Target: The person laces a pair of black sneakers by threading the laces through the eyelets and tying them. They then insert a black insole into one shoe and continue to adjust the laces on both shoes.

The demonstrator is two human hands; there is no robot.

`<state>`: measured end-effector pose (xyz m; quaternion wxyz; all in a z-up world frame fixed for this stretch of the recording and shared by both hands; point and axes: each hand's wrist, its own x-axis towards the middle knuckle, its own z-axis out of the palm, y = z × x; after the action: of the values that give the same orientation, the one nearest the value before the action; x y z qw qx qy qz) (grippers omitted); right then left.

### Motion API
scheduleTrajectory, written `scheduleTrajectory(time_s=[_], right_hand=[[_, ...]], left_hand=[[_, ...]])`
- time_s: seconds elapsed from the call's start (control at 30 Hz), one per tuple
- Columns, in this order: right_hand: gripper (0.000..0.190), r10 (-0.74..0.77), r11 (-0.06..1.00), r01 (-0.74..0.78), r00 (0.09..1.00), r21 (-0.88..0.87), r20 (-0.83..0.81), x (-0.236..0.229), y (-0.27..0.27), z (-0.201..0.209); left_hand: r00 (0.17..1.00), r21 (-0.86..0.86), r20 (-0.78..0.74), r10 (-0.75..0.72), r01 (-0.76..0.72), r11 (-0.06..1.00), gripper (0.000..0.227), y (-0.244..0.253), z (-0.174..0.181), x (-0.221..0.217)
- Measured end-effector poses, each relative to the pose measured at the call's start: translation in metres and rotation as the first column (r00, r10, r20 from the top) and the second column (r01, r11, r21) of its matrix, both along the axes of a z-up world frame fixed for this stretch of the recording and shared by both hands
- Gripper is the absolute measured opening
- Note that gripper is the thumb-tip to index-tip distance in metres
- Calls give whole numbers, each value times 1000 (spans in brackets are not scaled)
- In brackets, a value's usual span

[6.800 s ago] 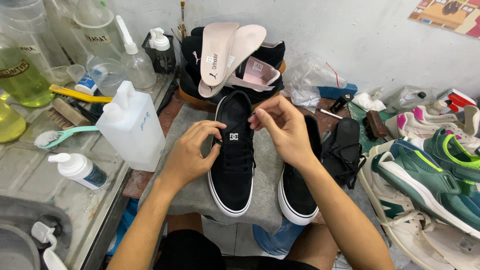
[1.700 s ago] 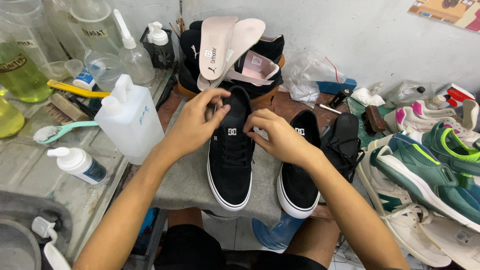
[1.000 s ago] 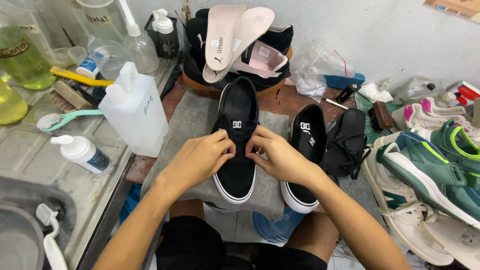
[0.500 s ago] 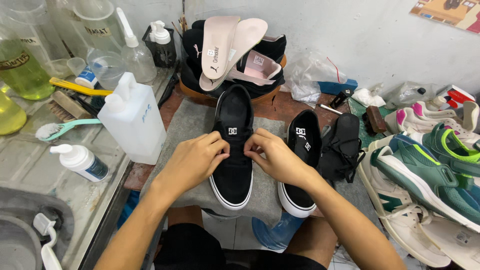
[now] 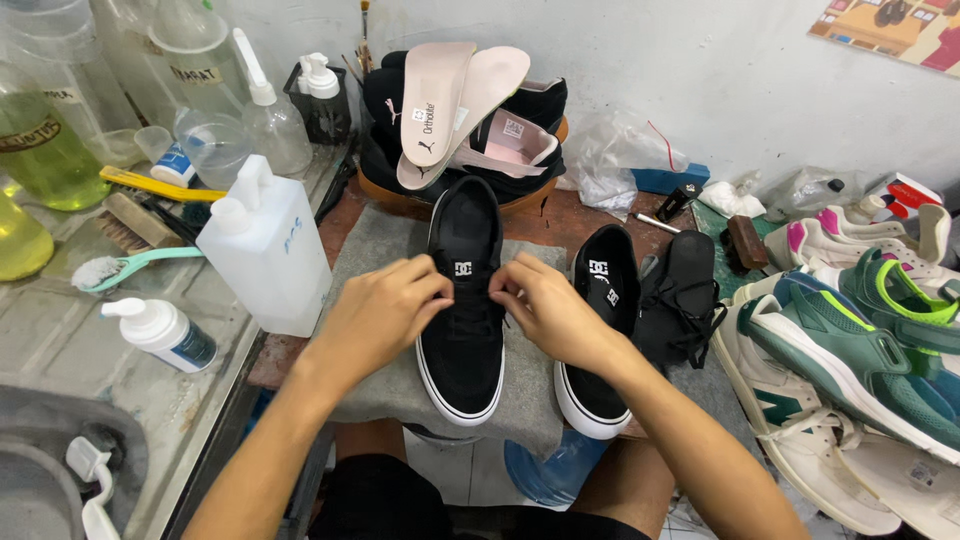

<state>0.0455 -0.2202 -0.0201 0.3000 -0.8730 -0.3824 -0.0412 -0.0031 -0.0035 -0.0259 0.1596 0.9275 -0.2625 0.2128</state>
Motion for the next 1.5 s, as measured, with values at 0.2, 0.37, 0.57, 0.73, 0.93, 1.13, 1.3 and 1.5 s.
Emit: scheduleTrajectory(time_s=[0.2,0.37,0.57,0.73,0.93,1.13,1.3,1.5], right_hand=[[9,-88,994,92,993,-52,82,-8,7,17],[5,-65,994,78,983,-73,169,7,15,11],[8,-52,986,48,998,158,21,12,-8,2],[14,-26,982,36,998,183,-58,13,-12,9],[18,2,995,-4,1000,101,23,20,-1,23],[7,101,994,-103,994,39,51,24,5,31],[10,133,990,-135,990,34,47,25,4,34],[12,14,994,14,964,-106,265,61,6,3]], left_hand=[[996,-61,87,8,-3,998,10,-3,1,9],[985,-1,174,10,-10,1000,11,-5,-10,26],[989,-73,136,-63,74,995,5,15,-1,20],[996,-201,46,-74,82,976,8,18,10,20],[994,-201,-12,-112,108,974,16,13,10,36],[981,-318,25,-191,189,929,4,6,9,63],[997,-377,70,39,-9,926,5,-1,-11,81],[989,-175,-21,143,-145,974,26,-14,20,51]])
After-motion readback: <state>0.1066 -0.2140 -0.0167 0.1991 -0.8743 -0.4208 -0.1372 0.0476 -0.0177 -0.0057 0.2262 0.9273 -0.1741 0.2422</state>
